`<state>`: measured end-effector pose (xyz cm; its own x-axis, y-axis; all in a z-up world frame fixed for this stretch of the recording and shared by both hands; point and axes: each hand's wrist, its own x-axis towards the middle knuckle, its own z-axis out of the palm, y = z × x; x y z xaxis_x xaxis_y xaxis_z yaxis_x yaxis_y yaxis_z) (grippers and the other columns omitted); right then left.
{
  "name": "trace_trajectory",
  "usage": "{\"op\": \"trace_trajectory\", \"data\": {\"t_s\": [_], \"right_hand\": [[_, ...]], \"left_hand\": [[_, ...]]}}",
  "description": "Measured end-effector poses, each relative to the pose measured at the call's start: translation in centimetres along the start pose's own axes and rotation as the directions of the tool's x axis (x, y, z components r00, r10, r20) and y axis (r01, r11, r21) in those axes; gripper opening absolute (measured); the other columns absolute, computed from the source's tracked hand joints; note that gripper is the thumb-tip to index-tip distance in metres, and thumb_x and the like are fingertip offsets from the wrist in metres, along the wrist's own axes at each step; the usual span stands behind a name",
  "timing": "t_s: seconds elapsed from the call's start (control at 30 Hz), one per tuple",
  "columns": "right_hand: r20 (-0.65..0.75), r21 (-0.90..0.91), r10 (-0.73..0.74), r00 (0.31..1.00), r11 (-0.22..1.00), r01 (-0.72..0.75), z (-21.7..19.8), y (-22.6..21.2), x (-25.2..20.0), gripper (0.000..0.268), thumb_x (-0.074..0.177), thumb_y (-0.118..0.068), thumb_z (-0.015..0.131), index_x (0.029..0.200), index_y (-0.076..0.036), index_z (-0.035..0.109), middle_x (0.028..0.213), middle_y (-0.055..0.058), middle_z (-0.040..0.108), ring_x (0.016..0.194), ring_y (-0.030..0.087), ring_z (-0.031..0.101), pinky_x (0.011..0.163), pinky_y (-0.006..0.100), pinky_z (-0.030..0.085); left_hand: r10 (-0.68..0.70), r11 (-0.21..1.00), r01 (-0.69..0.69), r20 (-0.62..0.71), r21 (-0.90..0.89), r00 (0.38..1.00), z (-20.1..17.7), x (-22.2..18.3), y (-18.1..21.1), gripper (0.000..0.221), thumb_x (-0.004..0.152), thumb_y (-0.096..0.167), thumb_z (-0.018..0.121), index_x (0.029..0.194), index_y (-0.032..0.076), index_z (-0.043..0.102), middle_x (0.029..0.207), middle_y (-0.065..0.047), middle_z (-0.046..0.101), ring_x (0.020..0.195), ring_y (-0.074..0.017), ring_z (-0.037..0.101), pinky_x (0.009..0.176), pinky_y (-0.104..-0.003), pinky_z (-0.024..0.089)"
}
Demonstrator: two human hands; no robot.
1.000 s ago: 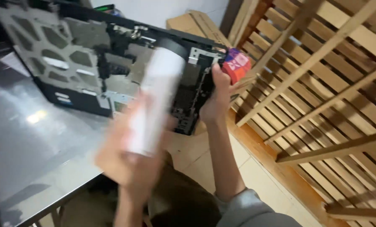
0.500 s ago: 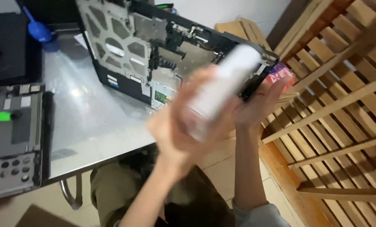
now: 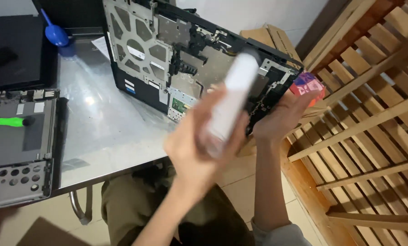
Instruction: Cleaning the internal chassis, keyboard, and screen of a disassembled laptop using an electric air duster.
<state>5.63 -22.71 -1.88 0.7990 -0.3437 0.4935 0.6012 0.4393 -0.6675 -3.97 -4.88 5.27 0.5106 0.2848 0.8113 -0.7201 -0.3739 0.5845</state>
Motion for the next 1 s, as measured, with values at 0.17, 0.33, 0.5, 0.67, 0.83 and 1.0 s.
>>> {"op": "trace_trajectory", "data": {"t_s": [0.17, 0.33, 0.5, 0.67, 0.83, 1.0], "right_hand": [[0.152, -0.074, -0.009, 0.988, 0.997, 0.02, -0.3, -0.6, 0.5, 0.087, 0.112, -0.07, 0.024, 0.1, 0.001, 0.073, 0.086, 0.01, 0.073, 0.071, 0.016, 0.062, 0.067, 0.025, 0.049], [-0.139, 0.223, 0.209, 0.968, 0.959, -0.176, 3.0, -1.8, 1.0, 0.07, 0.099, -0.053, 0.028, 0.109, 0.0, 0.072, 0.1, 0.013, 0.074, 0.089, 0.022, 0.071, 0.085, 0.032, 0.058], [0.112, -0.162, 0.07, 0.991, 0.985, -0.051, 0.0, -0.7, 0.8, 0.029, 0.112, -0.026, 0.064, 0.118, 0.002, 0.07, 0.109, 0.009, 0.07, 0.096, 0.017, 0.067, 0.088, 0.034, 0.055], [0.008, -0.234, 0.041, 0.999, 0.971, -0.038, 1.3, -0.6, 1.4, 0.022, 0.107, -0.014, 0.065, 0.122, 0.002, 0.069, 0.113, 0.005, 0.071, 0.101, 0.013, 0.067, 0.092, 0.03, 0.055], [-0.024, -0.192, 0.084, 0.996, 0.978, -0.087, 1.1, -1.1, 1.3, 0.024, 0.106, -0.015, 0.062, 0.124, 0.001, 0.066, 0.114, 0.005, 0.071, 0.101, 0.013, 0.068, 0.093, 0.031, 0.056], [-0.038, -0.178, 0.068, 0.997, 0.981, -0.074, 2.4, -1.4, 2.0, 0.027, 0.104, -0.012, 0.061, 0.126, 0.002, 0.065, 0.118, 0.005, 0.07, 0.104, 0.014, 0.067, 0.094, 0.031, 0.054]], "left_hand": [[-0.025, 1.0, 0.025, 0.24, 0.003, 0.97, -0.3, -2.8, -1.9, 0.05, 0.086, 0.022, 0.089, 0.129, 0.01, 0.066, 0.116, -0.013, 0.077, 0.087, -0.0181, 0.079, 0.072, -0.028, 0.065], [-0.194, 0.98, 0.188, 0.09, 0.067, 0.977, -1.2, -2.8, -2.0, 0.043, 0.09, 0.016, 0.087, 0.129, 0.011, 0.07, 0.106, -0.008, 0.079, 0.083, -0.014, 0.079, 0.075, -0.029, 0.065], [-0.004, 0.998, 0.03, 0.404, -0.058, 0.915, -2.0, -5.5, -3.7, 0.05, 0.08, 0.013, 0.088, 0.125, 0.01, 0.066, 0.12, -0.01, 0.077, 0.096, -0.0185, 0.078, 0.08, -0.028, 0.065], [-0.128, 0.992, 0.116, 0.325, 0.057, 0.937, -2.2, -5.7, -2.4, 0.053, 0.079, 0.011, 0.088, 0.127, 0.013, 0.068, 0.113, -0.008, 0.076, 0.09, -0.0201, 0.078, 0.078, -0.031, 0.064], [-0.144, 0.982, 0.187, 0.497, -0.037, 0.856, -3.6, -5.3, -2.6, 0.051, 0.077, 0.017, 0.088, 0.123, 0.016, 0.068, 0.104, -0.009, 0.076, 0.085, -0.025, 0.077, 0.075, -0.033, 0.064], [-0.292, 0.946, 0.313, 0.631, 0.081, 0.719, -5.4, -3.8, -4.3, 0.041, 0.075, 0.017, 0.087, 0.114, 0.012, 0.073, 0.097, -0.011, 0.079, 0.088, -0.0295, 0.077, 0.077, -0.035, 0.061]]}}
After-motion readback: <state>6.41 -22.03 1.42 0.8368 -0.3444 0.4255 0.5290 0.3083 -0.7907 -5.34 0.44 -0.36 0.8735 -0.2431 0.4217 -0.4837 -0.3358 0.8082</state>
